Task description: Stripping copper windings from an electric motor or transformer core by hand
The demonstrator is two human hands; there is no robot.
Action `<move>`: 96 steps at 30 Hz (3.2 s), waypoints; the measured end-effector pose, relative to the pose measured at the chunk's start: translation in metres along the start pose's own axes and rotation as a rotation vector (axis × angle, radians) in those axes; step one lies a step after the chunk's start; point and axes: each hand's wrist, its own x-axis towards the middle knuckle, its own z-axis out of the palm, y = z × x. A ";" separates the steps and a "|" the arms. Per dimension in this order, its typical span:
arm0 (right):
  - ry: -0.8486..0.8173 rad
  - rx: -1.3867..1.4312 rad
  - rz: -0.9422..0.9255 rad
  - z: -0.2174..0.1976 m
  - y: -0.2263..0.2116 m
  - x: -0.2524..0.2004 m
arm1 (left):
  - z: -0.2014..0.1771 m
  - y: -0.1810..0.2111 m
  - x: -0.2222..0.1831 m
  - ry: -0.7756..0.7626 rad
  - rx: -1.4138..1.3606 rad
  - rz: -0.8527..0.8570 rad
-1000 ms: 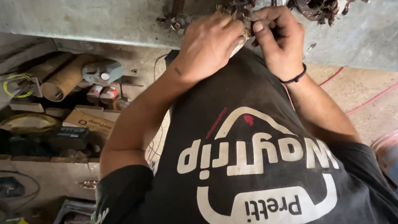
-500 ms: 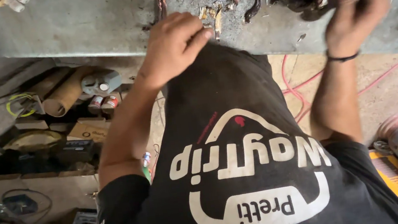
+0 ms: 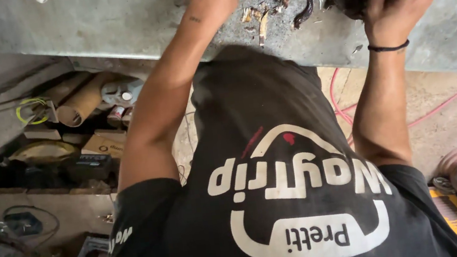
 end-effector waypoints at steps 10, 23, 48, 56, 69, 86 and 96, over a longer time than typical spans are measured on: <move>0.042 0.234 -0.107 0.015 -0.051 -0.020 | -0.030 0.001 -0.010 -0.177 -0.422 -0.082; -0.737 0.719 0.316 0.060 -0.074 -0.018 | -0.085 0.016 -0.072 0.042 -0.733 0.163; -0.980 1.751 0.814 0.071 -0.061 -0.059 | -0.071 0.024 -0.074 0.085 -0.637 0.447; -0.884 1.196 0.460 0.053 -0.065 -0.021 | -0.076 0.032 -0.073 0.078 -0.681 0.202; -0.256 0.075 -0.396 0.045 -0.075 -0.002 | -0.082 0.040 -0.074 -0.231 -1.069 -0.220; -0.295 0.329 -0.530 0.017 -0.141 0.005 | -0.055 0.029 -0.074 0.249 -0.551 -0.093; -0.275 0.205 -0.126 0.002 -0.091 0.046 | -0.102 0.023 -0.077 0.336 -1.212 -0.155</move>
